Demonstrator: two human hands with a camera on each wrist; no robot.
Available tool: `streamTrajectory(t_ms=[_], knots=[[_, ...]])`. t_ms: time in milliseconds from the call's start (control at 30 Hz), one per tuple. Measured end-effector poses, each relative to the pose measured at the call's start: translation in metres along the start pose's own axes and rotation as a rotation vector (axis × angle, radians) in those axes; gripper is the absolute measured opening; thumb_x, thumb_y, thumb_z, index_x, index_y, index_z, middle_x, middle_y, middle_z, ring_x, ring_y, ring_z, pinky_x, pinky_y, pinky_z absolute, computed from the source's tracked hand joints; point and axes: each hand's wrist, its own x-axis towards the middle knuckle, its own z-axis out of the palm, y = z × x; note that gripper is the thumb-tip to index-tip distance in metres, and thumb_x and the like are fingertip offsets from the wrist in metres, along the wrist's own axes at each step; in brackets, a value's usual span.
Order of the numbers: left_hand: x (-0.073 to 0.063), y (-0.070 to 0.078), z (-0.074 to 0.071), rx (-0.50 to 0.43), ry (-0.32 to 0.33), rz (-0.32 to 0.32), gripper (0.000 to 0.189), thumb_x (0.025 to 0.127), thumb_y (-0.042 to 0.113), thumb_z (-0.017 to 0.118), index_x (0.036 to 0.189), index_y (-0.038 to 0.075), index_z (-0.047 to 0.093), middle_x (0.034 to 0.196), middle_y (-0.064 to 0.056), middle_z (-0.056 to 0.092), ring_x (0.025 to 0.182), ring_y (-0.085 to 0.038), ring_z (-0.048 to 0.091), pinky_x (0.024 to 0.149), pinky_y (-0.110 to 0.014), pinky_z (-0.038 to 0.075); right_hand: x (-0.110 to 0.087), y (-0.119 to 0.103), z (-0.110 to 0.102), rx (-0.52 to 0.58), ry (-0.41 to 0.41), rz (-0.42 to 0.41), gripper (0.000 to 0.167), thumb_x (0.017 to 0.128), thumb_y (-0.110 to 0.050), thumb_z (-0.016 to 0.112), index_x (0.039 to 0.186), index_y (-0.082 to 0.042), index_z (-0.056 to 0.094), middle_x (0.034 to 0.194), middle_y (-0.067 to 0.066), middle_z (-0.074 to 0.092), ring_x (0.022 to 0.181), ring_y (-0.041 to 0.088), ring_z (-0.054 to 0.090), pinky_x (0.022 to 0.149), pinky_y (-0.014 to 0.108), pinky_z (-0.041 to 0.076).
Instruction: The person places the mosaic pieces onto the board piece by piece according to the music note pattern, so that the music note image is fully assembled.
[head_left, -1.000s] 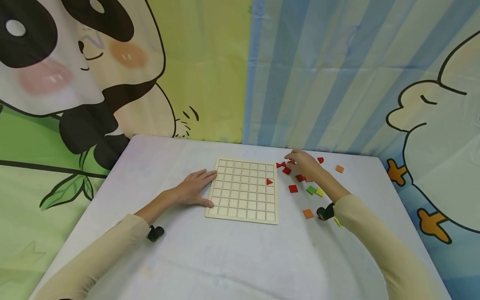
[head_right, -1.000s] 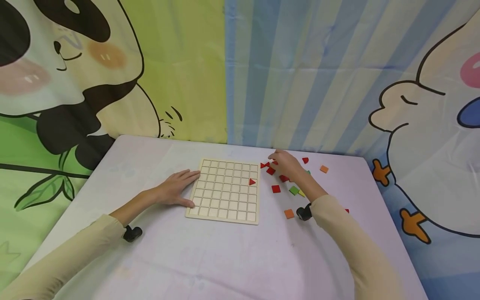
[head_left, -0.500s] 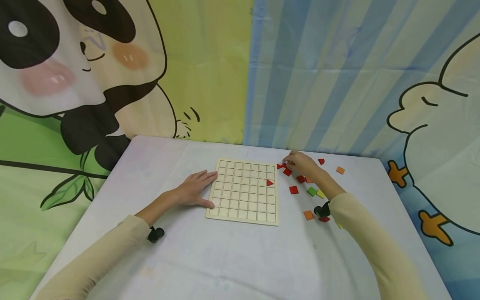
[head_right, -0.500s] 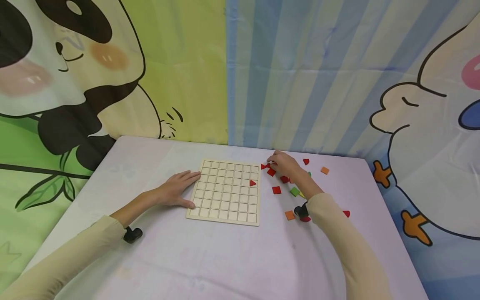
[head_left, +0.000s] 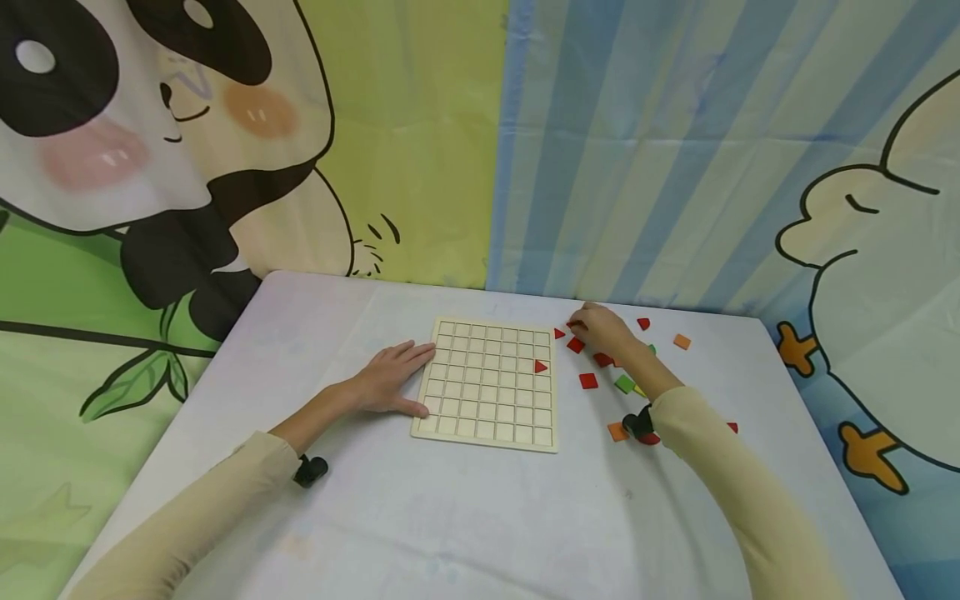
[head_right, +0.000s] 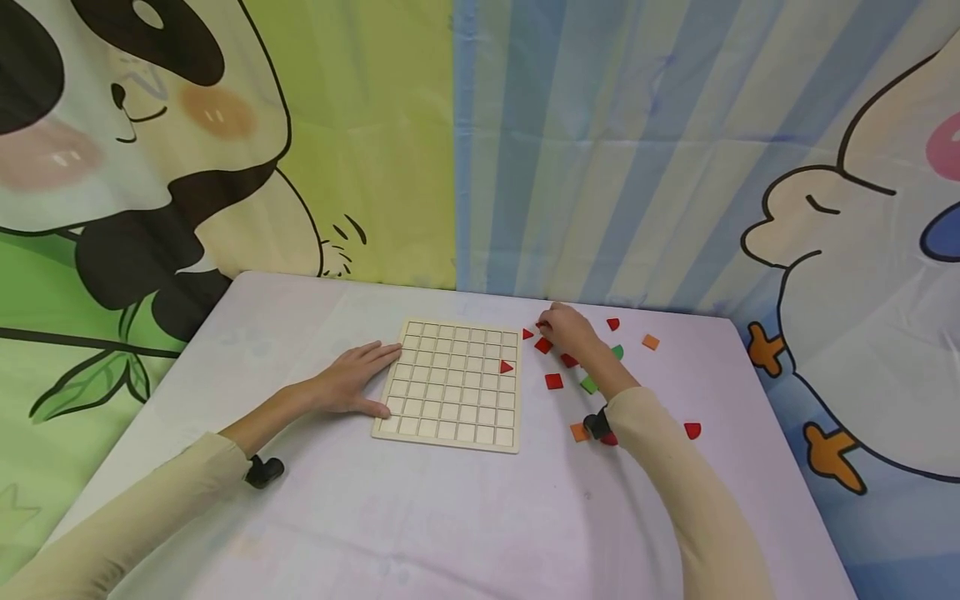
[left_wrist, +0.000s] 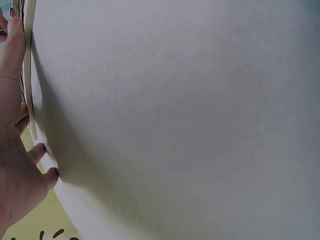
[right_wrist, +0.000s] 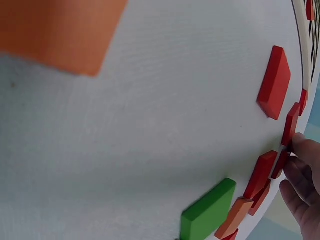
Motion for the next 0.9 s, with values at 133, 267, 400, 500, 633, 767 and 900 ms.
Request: streamTrajectory(t_ms=[133,267,400,500,633,767,900], knots=[[0.0,-0.001,0.001,0.001,0.002,0.001,0.109,0.073,0.065,0.071,0.155,0.013,0.022,0.163,-0.004,0.02,0.149,-0.04,0.016,0.116,-0.063,0.017,-0.001,0.002,0.002,-0.021,0.03,0.033,0.028,0.094,-0.019,0.064,0.113,0.002,0.068,0.104,0.017,0.064,0.091,0.028,0.06,0.084,0.042,0.054],[0.001,-0.002,0.002,0.004,-0.001,0.0,0.109,0.073,0.066,0.071,0.155,0.013,0.022,0.163,-0.003,0.02,0.15,-0.04,0.016,0.117,-0.063,0.017,-0.001,0.006,0.005,-0.041,0.037,0.013,0.036,0.093,-0.025,0.065,0.118,0.001,0.066,0.111,0.018,0.064,0.098,0.031,0.061,0.089,0.044,0.053],[0.001,-0.001,0.001,0.01,0.002,-0.001,0.109,0.073,0.066,0.071,0.155,0.013,0.022,0.163,-0.004,0.02,0.149,-0.04,0.016,0.116,-0.063,0.018,-0.002,0.009,0.006,-0.043,0.049,-0.037,0.033,0.094,-0.022,0.065,0.117,0.0,0.067,0.11,0.018,0.064,0.096,0.03,0.06,0.087,0.044,0.053],[0.001,-0.001,0.001,0.012,0.001,-0.001,0.109,0.074,0.066,0.07,0.155,0.013,0.022,0.163,-0.004,0.02,0.149,-0.04,0.016,0.116,-0.063,0.018,-0.002,0.01,0.006,-0.018,0.062,-0.049,0.029,0.094,-0.019,0.064,0.115,0.001,0.068,0.107,0.018,0.064,0.094,0.029,0.06,0.084,0.043,0.053],[0.0,0.0,0.001,0.01,0.0,0.002,0.109,0.074,0.066,0.07,0.155,0.012,0.022,0.163,-0.004,0.02,0.149,-0.04,0.016,0.116,-0.063,0.018,-0.002,0.01,0.007,-0.003,0.062,-0.045,0.028,0.094,-0.019,0.063,0.113,0.002,0.069,0.106,0.018,0.064,0.093,0.029,0.059,0.083,0.043,0.053],[0.0,0.0,0.001,0.011,0.003,0.005,0.109,0.074,0.066,0.07,0.155,0.012,0.023,0.163,-0.004,0.021,0.149,-0.041,0.017,0.116,-0.063,0.019,0.0,0.011,0.009,-0.014,0.066,-0.023,0.03,0.094,-0.022,0.063,0.111,0.002,0.068,0.103,0.018,0.064,0.09,0.028,0.058,0.081,0.042,0.053],[0.0,0.0,0.001,0.013,0.005,0.006,0.108,0.074,0.066,0.07,0.155,0.012,0.022,0.163,-0.004,0.021,0.149,-0.041,0.017,0.116,-0.063,0.019,0.0,0.005,0.01,0.04,0.111,-0.006,0.028,0.092,-0.023,0.064,0.109,0.0,0.068,0.101,0.015,0.064,0.087,0.026,0.057,0.079,0.041,0.053]])
